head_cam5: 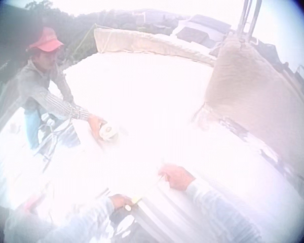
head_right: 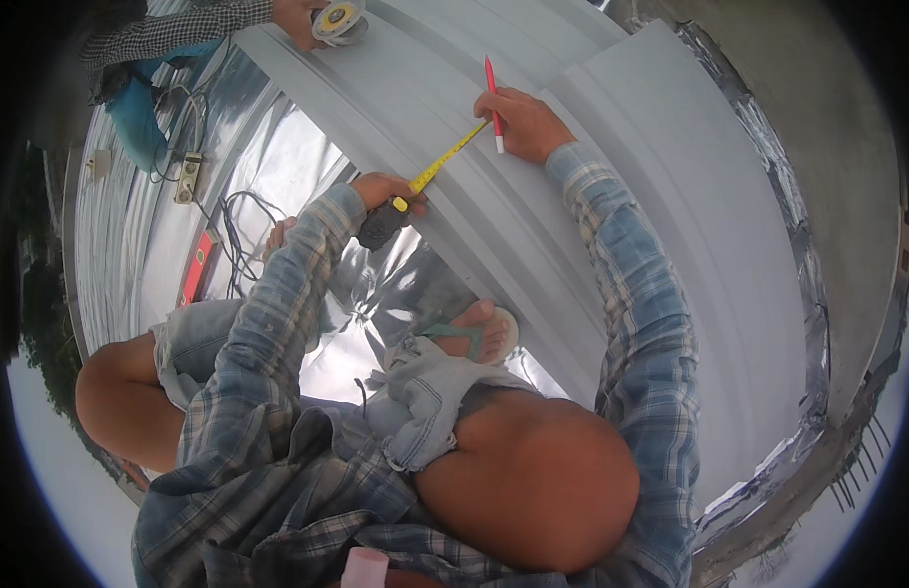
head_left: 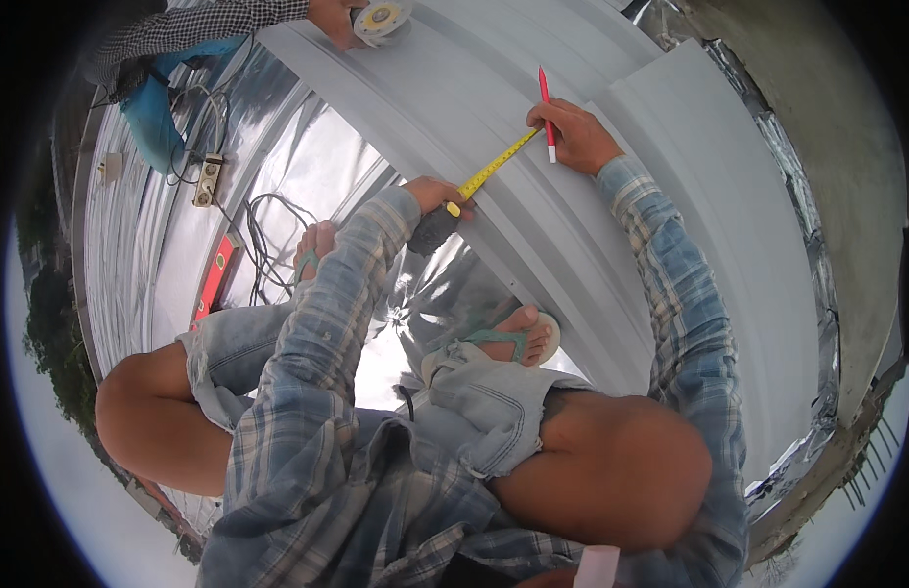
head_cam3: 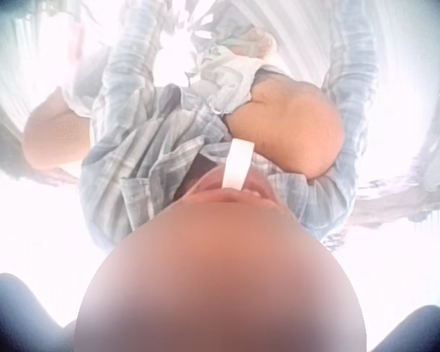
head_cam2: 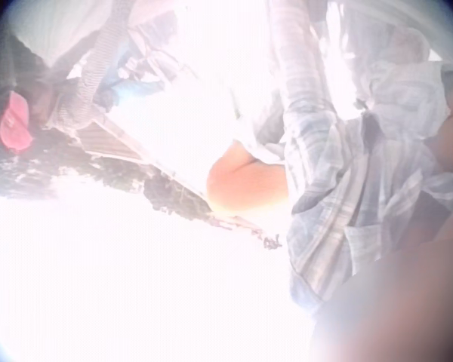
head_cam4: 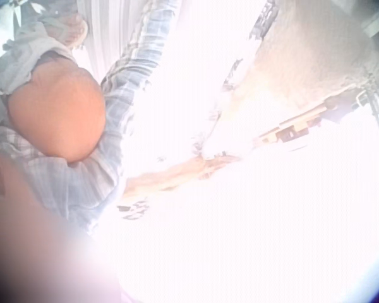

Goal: The person measures and marks a white corrugated roof panel with a tape measure and marker, then uses an angle grinder to cut the panel along the marked line. The person positions the cut panel onto the roof structure and secures it in place.

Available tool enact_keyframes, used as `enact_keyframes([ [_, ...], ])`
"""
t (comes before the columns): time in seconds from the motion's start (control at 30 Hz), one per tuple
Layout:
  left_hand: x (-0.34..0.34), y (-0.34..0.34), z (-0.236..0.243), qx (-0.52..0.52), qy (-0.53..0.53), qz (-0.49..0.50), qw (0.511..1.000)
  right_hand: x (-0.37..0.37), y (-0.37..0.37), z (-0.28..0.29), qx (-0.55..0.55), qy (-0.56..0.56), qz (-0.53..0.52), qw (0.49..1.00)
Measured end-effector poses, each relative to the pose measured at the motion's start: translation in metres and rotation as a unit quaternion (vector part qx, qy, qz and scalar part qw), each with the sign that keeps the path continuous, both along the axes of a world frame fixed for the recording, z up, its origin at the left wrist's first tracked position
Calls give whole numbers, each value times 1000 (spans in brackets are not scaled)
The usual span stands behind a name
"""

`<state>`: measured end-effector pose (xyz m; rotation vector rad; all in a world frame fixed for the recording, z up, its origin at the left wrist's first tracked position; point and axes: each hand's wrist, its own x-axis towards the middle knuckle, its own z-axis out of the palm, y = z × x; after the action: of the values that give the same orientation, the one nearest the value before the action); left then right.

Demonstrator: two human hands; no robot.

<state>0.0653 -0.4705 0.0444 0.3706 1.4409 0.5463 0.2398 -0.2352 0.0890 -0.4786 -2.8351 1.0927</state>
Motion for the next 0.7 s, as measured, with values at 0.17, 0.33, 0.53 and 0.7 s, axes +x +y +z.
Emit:
enact_keyframes([
  [0.17,1,0,11,-42,-43,31,998,-4,10,3,-84,-13,-10,996],
  [0.33,2,1,14,-36,-42,48,997,1,3,4,-59,-27,-56,996],
  [0.53,6,4,17,-35,-55,54,996,21,4,3,-71,120,-203,969],
  [0.7,1,1,9,-34,-58,53,996,36,5,-2,-68,153,-301,939],
])
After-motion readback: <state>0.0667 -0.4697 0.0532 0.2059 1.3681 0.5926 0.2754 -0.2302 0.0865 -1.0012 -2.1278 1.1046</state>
